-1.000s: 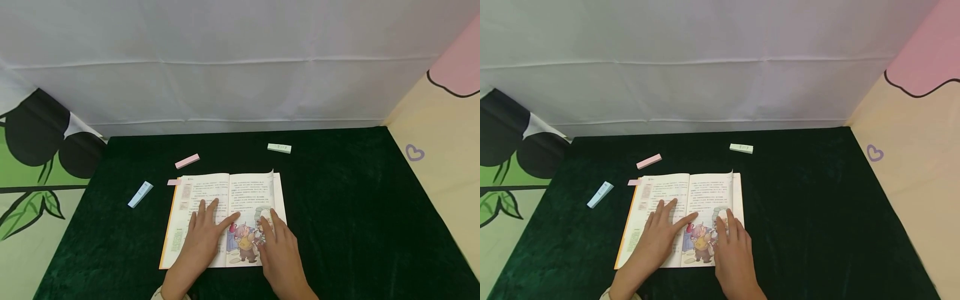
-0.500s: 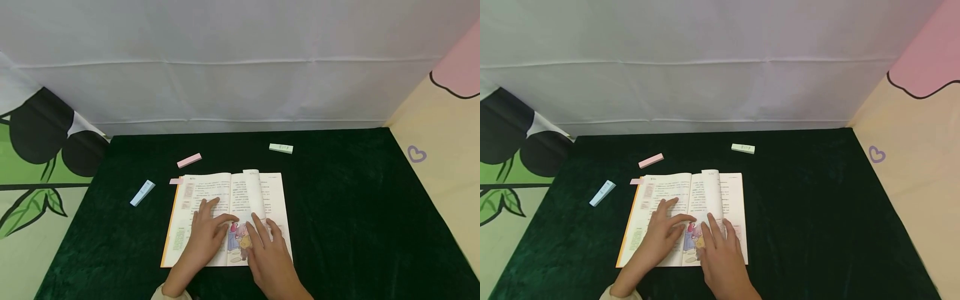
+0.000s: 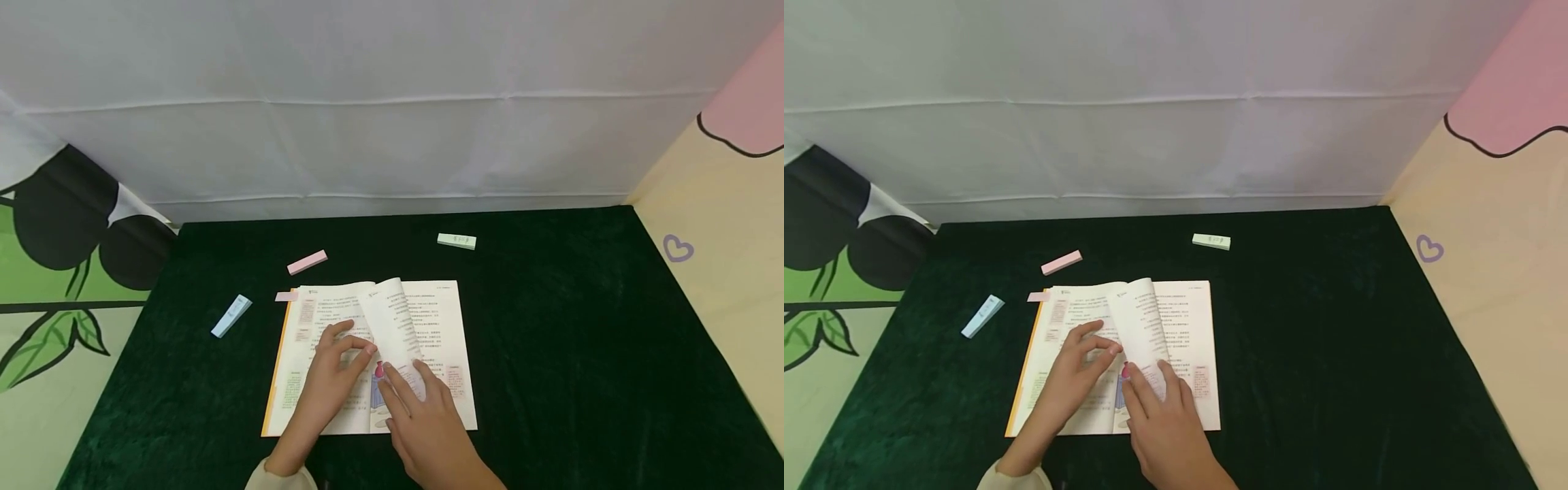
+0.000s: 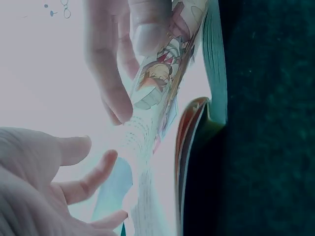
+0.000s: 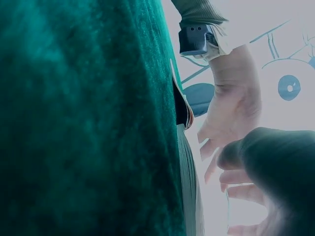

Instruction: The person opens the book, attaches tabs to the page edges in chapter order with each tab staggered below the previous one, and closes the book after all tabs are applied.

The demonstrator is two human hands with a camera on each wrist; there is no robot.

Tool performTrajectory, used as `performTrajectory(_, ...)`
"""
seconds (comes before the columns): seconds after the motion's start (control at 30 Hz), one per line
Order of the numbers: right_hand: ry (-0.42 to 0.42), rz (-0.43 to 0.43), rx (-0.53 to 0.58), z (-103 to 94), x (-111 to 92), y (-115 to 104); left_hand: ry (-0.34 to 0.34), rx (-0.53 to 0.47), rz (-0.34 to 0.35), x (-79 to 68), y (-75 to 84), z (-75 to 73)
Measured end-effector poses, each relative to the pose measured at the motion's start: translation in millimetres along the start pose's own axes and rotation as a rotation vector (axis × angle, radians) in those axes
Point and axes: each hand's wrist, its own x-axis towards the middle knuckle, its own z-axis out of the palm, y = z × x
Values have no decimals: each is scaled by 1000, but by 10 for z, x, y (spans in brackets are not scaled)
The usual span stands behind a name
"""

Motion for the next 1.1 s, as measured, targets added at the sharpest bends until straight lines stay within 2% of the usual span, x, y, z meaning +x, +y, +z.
performTrajectory(0.13,-2,-13,-6,-18,8,-1,24,2,-23,6,38,19)
performTrajectory(0.3,26,-43,6,-21,13,4,48,-15,-11,-4,55,25)
performTrajectory(0.6,90,-86,21,-23,5,3,26,-42,21,-3,12,25)
performTrajectory(0.73,110,-67,43,-41,-1,-2,22,-46,13,1,-7,12)
performTrajectory(0.8,135,-13,97,-57,-9,-6,22,-34,9,-2,-15,0)
performTrajectory(0.87,172,79,181,-76,-23,-5,17,-24,-4,-9,-23,-20)
performTrajectory(1.0,235,334,328,-124,-48,42,10,-4,-51,-22,-37,-78)
performTrajectory(1.1,232,508,344,-159,-50,143,11,8,-70,-20,-42,-132)
